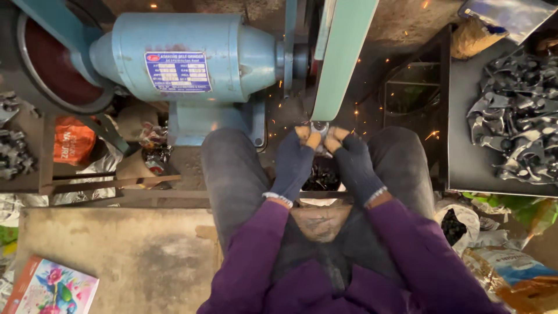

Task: The person sits on the floor at a belt grinder and sharpens small metal tool parts, holding each piece against the moving belt with both hands until sparks fly. They take parts one at a time from a tray of finished pieces, grind them, and place the ground pieces into a container on their lap.

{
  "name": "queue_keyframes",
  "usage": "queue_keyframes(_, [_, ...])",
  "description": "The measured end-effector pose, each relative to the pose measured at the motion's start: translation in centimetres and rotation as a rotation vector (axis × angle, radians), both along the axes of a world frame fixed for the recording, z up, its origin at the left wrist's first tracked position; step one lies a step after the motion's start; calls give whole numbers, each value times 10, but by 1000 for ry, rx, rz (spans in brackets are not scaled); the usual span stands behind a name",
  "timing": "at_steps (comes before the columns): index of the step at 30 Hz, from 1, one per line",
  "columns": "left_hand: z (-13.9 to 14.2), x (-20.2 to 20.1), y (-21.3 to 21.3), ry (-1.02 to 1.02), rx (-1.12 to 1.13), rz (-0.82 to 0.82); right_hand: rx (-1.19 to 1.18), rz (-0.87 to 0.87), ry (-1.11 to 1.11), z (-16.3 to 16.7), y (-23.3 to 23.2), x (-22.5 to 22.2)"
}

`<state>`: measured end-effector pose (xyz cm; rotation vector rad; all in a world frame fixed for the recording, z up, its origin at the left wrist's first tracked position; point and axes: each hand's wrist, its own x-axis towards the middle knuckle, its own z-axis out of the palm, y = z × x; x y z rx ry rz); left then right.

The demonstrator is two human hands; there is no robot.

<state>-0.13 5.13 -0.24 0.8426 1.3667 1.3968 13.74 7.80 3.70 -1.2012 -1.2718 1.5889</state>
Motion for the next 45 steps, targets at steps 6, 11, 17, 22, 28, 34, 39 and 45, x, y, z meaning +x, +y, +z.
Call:
queue_keyframes(6, [0,7,6,296,-146,75,-53,-171,-4,-26,13,-4])
queue_keyframes(11, [-10,-1,6,-33,-71,33,48,-93,-51,-31,12,-1])
queue_keyframes(17, [13,8,2,439,-69,-196,690,-59,-656,14,64,96])
queue_keyframes(22, [31,30,11,697,-395,-455,734,-455,-1596,27,146,220])
queue_keyframes(28, [24,38,12,639,-469,-570,492,-62,-1636,5,155,244])
queue_keyframes(34, [27,37,-6,547,-399,-515,618,-304,-1307,8,143,245])
queue_keyframes(39, [31,33,-16,725,-402,-589,522,-262,-1134,19,129,242])
queue_keyframes(45, [22,40,-11,330,-171,-445,643,-362,-547,52,87,183])
